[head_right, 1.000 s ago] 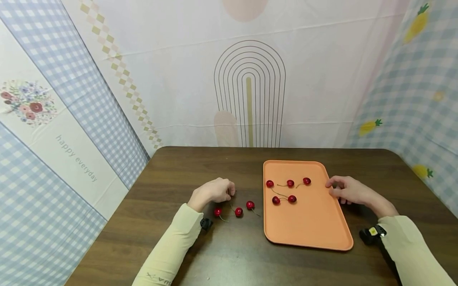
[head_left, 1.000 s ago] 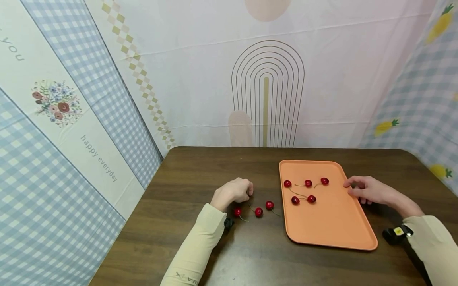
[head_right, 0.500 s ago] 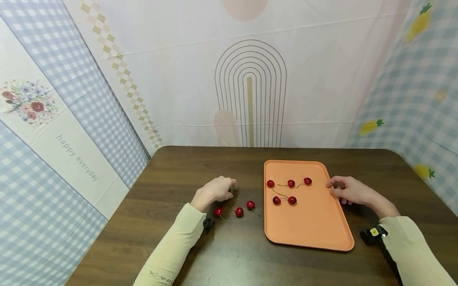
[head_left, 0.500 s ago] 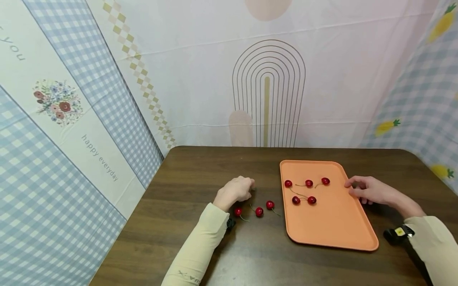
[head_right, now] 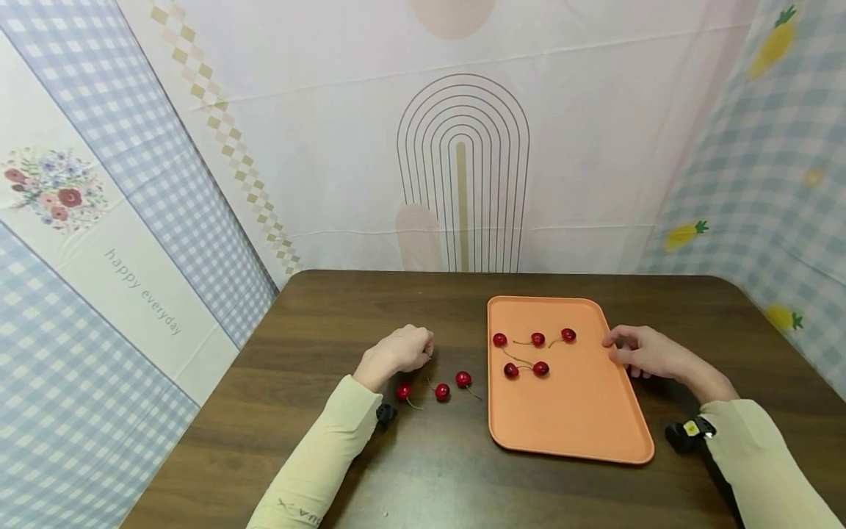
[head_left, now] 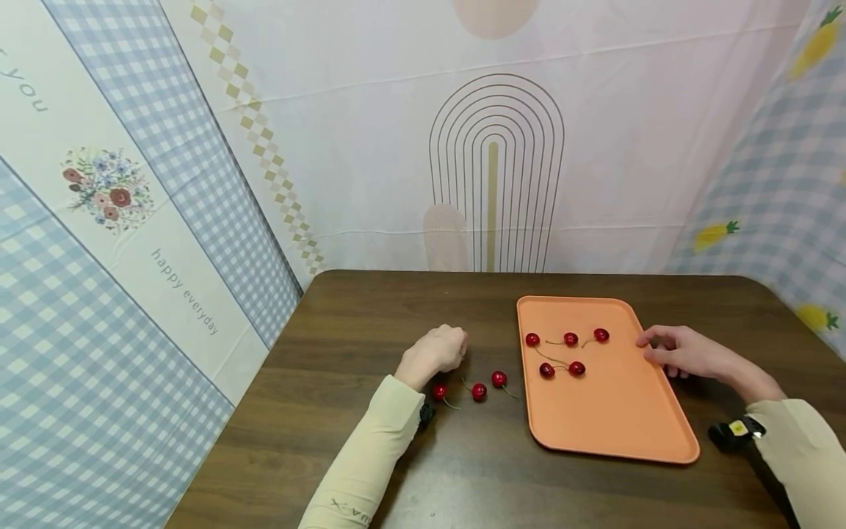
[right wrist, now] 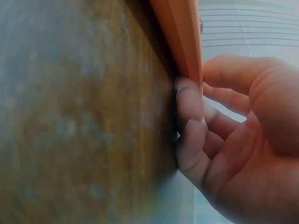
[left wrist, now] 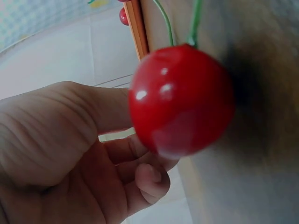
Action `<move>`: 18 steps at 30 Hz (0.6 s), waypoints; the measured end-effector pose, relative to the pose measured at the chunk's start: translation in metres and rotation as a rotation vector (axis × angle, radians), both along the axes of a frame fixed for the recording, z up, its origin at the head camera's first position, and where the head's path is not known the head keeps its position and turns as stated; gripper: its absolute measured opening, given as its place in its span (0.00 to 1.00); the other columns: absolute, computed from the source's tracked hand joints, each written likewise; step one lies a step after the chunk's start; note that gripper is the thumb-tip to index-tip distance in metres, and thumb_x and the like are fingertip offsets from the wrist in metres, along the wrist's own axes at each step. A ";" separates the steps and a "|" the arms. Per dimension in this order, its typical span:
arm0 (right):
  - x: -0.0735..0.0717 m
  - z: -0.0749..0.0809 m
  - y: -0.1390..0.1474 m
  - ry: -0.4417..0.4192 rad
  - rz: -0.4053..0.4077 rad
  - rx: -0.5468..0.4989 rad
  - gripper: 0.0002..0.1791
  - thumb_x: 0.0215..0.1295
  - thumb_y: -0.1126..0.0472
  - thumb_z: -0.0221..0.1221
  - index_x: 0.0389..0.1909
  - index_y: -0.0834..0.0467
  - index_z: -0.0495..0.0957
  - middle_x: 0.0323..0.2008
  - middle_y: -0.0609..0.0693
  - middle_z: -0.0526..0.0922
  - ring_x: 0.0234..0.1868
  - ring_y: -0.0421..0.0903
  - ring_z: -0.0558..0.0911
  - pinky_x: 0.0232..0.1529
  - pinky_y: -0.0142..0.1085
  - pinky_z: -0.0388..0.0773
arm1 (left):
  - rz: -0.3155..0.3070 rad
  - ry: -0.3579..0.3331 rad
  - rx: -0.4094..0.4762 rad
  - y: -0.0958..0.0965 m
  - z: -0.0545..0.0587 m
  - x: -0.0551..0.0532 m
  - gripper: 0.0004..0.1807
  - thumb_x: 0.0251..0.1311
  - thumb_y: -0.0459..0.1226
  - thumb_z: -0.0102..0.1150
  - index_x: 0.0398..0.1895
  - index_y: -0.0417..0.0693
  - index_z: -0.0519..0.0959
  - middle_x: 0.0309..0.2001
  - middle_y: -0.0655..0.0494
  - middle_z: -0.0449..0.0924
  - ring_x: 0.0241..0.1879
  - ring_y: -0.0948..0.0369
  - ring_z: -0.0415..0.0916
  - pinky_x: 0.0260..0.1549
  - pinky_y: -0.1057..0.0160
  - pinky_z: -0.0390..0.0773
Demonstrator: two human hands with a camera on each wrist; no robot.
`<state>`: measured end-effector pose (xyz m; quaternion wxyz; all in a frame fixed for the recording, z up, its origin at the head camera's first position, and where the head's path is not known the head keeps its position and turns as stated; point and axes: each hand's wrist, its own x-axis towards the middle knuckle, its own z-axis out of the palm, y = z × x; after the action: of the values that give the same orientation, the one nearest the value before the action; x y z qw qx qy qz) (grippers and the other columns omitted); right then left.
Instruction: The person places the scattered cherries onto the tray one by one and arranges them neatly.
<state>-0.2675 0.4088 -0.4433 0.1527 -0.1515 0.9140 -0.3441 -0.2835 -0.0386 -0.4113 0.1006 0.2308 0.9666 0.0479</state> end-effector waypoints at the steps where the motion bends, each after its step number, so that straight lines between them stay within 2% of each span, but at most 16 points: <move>1: 0.000 0.000 0.000 0.002 0.000 0.002 0.19 0.73 0.57 0.54 0.57 0.65 0.71 0.25 0.50 0.75 0.21 0.42 0.75 0.22 0.36 0.74 | 0.003 0.000 0.014 -0.001 0.001 0.000 0.14 0.64 0.33 0.55 0.20 0.52 0.70 0.22 0.59 0.68 0.23 0.63 0.65 0.22 0.67 0.65; 8: -0.001 0.001 -0.002 -0.006 -0.013 0.008 0.19 0.72 0.57 0.55 0.56 0.65 0.71 0.25 0.50 0.74 0.22 0.43 0.75 0.22 0.36 0.74 | -0.004 0.021 0.088 -0.002 0.007 0.000 0.06 0.63 0.36 0.59 0.28 0.53 0.75 0.26 0.59 0.75 0.27 0.63 0.71 0.26 0.67 0.71; 15: 0.000 0.001 -0.001 -0.007 -0.020 0.001 0.19 0.72 0.57 0.55 0.56 0.65 0.71 0.25 0.50 0.75 0.22 0.43 0.75 0.22 0.36 0.75 | -0.103 0.076 0.123 0.015 0.017 -0.003 0.04 0.62 0.35 0.58 0.30 0.52 0.78 0.28 0.61 0.76 0.27 0.64 0.71 0.27 0.69 0.71; 18: 0.000 0.001 -0.001 -0.008 -0.017 0.003 0.19 0.72 0.57 0.55 0.57 0.65 0.71 0.25 0.50 0.75 0.22 0.43 0.75 0.22 0.36 0.75 | -0.150 0.072 0.149 0.026 0.024 -0.003 0.03 0.63 0.36 0.60 0.31 0.53 0.78 0.28 0.61 0.77 0.28 0.65 0.72 0.27 0.69 0.71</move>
<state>-0.2672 0.4075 -0.4424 0.1536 -0.1422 0.9151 -0.3446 -0.2868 -0.0123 -0.3877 0.0518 0.3109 0.9434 0.1037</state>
